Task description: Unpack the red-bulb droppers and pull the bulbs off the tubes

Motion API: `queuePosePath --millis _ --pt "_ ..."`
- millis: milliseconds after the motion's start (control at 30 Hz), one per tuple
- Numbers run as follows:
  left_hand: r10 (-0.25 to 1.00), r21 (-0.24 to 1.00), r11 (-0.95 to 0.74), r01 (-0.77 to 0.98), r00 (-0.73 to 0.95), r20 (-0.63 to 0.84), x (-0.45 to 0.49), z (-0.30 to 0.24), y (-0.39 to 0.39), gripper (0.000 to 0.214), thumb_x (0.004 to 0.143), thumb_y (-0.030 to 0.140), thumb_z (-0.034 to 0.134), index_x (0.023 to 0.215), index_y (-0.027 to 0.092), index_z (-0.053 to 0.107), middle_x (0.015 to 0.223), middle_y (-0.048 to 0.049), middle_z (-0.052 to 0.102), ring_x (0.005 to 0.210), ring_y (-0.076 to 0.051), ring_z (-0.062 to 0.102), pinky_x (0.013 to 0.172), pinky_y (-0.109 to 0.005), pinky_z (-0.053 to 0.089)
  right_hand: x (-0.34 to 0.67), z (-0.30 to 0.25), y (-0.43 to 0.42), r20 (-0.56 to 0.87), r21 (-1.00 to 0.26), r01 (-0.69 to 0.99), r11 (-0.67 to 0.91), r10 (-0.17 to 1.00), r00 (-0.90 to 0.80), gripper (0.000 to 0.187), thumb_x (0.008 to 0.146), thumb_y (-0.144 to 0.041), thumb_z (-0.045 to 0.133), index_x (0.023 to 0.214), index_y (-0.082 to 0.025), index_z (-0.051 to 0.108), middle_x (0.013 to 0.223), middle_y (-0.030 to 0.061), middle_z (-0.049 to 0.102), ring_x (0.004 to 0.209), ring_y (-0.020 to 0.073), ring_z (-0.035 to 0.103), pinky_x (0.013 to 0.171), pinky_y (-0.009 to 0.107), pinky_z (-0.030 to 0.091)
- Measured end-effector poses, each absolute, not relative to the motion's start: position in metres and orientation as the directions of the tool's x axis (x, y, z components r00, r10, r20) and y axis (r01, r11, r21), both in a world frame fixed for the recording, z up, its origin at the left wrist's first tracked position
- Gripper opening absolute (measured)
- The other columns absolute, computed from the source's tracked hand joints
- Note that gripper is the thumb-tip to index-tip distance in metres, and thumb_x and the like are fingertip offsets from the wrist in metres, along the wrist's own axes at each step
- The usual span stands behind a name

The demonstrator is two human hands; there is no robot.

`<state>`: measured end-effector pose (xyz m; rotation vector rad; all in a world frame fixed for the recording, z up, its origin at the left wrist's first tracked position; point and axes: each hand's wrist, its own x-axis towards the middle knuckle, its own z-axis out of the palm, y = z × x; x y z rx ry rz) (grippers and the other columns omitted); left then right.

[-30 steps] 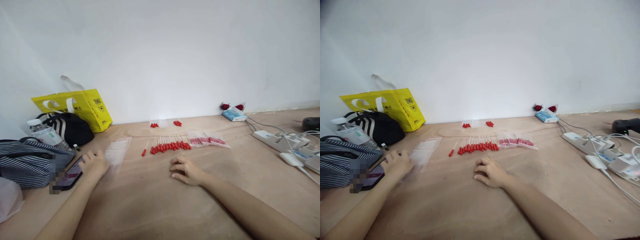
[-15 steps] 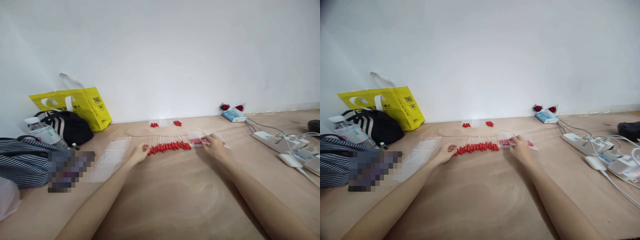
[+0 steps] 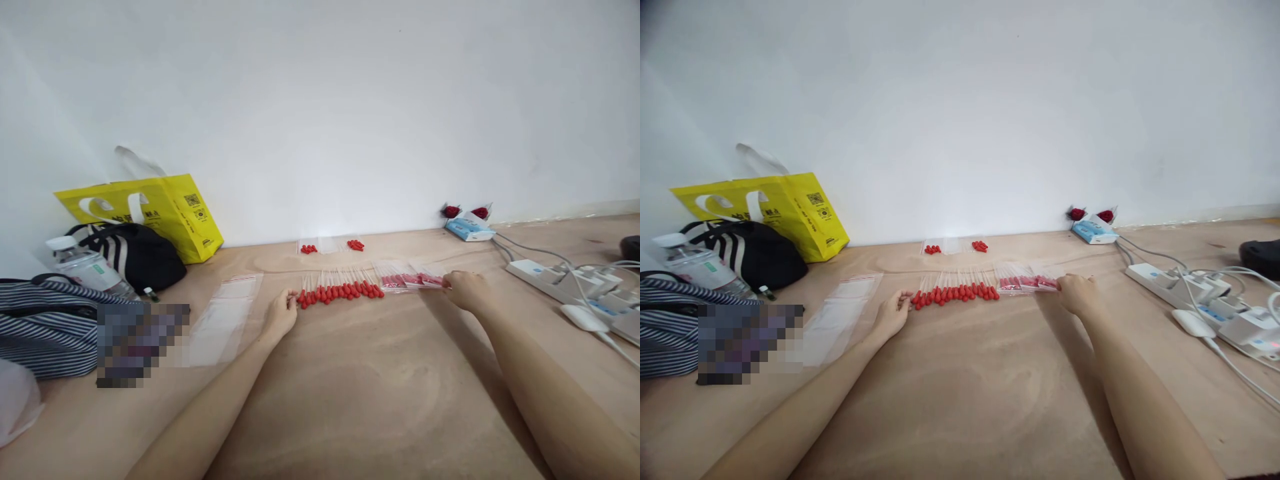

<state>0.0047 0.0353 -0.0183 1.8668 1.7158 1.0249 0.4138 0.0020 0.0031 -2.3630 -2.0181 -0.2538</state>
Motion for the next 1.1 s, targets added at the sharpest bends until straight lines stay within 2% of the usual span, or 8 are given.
queuePosePath --millis 133,267,333,433,533,767,933,1100 --pt "0.967 0.736 -0.163 0.657 -0.041 0.251 0.005 -0.018 0.034 0.018 0.076 0.011 0.04 0.087 0.016 0.053 0.082 -0.0061 0.065 0.065 -0.014 0.064 0.065 -0.028 0.05 0.413 0.005 -0.001 0.237 0.014 0.973 -0.232 0.946 0.222 0.02 0.075 -0.015 0.041 0.08 -0.016 0.06 0.088 0.0125 0.061 0.076 0.0242 0.058 0.06 0.032 0.037" --pt "0.949 0.745 -0.173 0.644 -0.094 0.301 0.005 -0.018 0.032 0.018 0.076 0.012 0.04 0.089 0.016 0.051 0.082 -0.0066 0.063 0.066 -0.015 0.063 0.064 -0.029 0.05 0.403 0.013 -0.005 0.514 -0.305 0.895 -0.324 0.736 0.442 0.026 0.085 -0.024 0.031 0.097 -0.011 0.05 0.082 0.016 0.062 0.071 0.0255 0.059 0.06 0.034 0.039" --pt "0.926 0.744 -0.19 0.641 -0.134 0.352 0.004 -0.019 0.03 0.019 0.075 0.014 0.041 0.091 0.015 0.05 0.088 -0.0083 0.061 0.075 -0.016 0.062 0.069 -0.03 0.05 0.391 0.018 -0.007 0.605 -0.494 0.846 -0.201 0.618 0.501 0.027 0.088 -0.03 0.028 0.101 -0.012 0.043 0.082 0.015 0.062 0.073 0.0253 0.06 0.062 0.035 0.042" --pt "0.883 0.736 -0.232 0.636 -0.179 0.433 0.002 -0.019 0.025 0.018 0.075 0.019 0.043 0.092 0.016 0.049 0.096 -0.0103 0.057 0.091 -0.019 0.058 0.075 -0.033 0.049 0.364 0.025 -0.011 0.69 -0.669 0.703 0.241 0.552 0.468 0.025 0.088 -0.039 0.03 0.098 -0.017 0.036 0.094 0.0136 0.06 0.074 0.0205 0.062 0.062 0.034 0.047" --pt "0.842 0.726 -0.286 0.626 -0.196 0.502 0.0 -0.015 0.016 0.019 0.077 0.024 0.042 0.093 0.017 0.048 0.101 -0.0106 0.055 0.096 -0.02 0.055 0.078 -0.033 0.048 0.327 0.025 -0.02 0.718 -0.688 0.446 0.572 0.622 0.311 0.023 0.088 -0.044 0.031 0.089 -0.021 0.032 0.105 0.0127 0.056 0.08 0.018 0.063 0.065 0.034 0.05" --pt "0.768 0.571 -0.526 0.631 0.064 0.637 0.004 0.018 -0.019 0.02 0.082 0.031 0.039 0.083 0.019 0.055 0.084 -0.0048 0.059 0.087 -0.018 0.055 0.084 -0.034 0.043 0.25 0.005 -0.055 0.654 -0.628 0.199 0.752 0.649 -0.389 0.014 0.091 -0.034 0.025 0.086 -0.023 0.031 0.105 0.0127 0.057 0.101 0.0181 0.053 0.081 0.037 0.044" --pt "0.651 0.527 -0.731 0.433 0.674 0.349 0.012 0.029 -0.046 0.03 0.082 0.033 0.043 0.106 0.021 0.055 0.111 -0.0078 0.057 0.111 -0.021 0.047 0.096 -0.037 0.036 0.239 0.002 -0.063 0.526 -0.644 0.151 0.75 0.577 -0.625 0.012 0.092 -0.029 0.024 0.086 -0.022 0.033 0.102 0.0122 0.055 0.102 0.0164 0.05 0.083 0.034 0.043" --pt "0.627 0.566 -0.688 0.455 0.765 0.147 0.016 0.016 -0.055 0.049 0.079 0.037 0.05 0.126 0.025 0.04 0.13 -0.0079 0.044 0.119 -0.023 0.04 0.099 -0.04 0.032 0.252 -0.006 -0.052 0.459 -0.558 0.332 0.761 0.616 -0.64 0.012 0.086 -0.022 0.039 0.078 -0.019 0.047 0.108 0.0116 0.048 0.107 0.0189 0.045 0.085 0.033 0.04"
